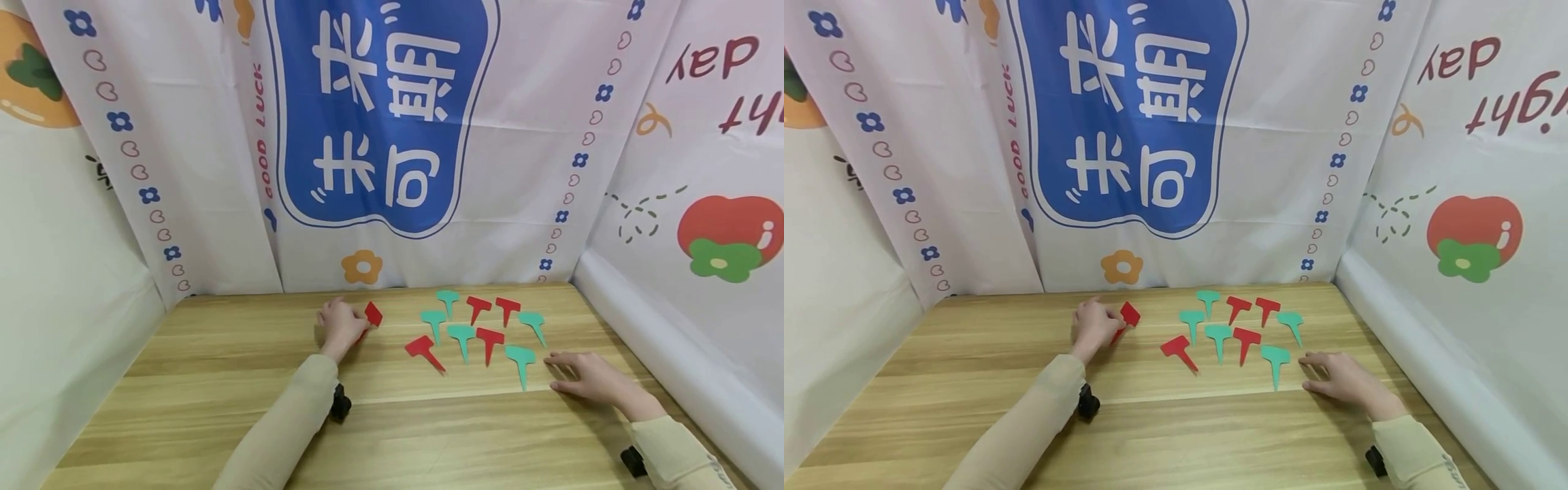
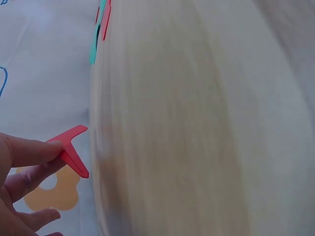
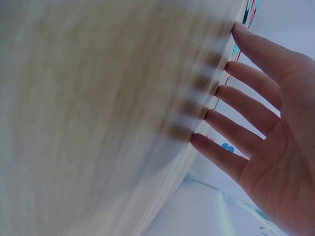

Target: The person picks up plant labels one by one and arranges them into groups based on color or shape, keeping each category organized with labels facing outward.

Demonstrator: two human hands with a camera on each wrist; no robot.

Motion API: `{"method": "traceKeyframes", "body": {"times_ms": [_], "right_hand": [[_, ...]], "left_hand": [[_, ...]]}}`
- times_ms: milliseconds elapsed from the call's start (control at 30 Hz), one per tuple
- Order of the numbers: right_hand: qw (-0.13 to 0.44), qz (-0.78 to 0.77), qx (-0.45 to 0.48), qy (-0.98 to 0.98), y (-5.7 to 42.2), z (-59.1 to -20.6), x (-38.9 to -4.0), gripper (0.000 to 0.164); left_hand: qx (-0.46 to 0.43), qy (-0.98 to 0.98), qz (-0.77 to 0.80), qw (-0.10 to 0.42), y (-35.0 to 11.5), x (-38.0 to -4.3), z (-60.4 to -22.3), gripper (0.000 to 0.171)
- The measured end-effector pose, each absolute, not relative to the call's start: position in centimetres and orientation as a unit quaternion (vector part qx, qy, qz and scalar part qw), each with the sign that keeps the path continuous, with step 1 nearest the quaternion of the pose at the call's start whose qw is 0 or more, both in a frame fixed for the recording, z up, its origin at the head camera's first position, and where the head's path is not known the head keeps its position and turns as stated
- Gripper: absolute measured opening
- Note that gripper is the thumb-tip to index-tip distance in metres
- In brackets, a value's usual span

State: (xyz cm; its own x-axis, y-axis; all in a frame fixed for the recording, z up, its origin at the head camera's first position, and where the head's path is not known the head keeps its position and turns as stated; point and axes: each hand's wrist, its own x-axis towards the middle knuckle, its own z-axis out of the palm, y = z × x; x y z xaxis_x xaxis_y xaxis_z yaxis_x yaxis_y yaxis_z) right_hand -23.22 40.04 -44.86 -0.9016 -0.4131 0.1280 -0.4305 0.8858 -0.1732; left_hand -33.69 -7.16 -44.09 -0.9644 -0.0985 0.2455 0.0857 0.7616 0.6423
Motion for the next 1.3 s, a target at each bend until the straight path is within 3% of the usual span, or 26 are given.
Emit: {"method": "traceKeyframes", "body": {"times_ms": [1300], "right_hand": [[0.037, 0.096, 0.220, -0.970, 40.0, -44.7, -23.3, 0.049]], "left_hand": [[0.059, -0.953, -0.286, 0.073, -18.5, -31.9, -43.7, 0.015]]}}
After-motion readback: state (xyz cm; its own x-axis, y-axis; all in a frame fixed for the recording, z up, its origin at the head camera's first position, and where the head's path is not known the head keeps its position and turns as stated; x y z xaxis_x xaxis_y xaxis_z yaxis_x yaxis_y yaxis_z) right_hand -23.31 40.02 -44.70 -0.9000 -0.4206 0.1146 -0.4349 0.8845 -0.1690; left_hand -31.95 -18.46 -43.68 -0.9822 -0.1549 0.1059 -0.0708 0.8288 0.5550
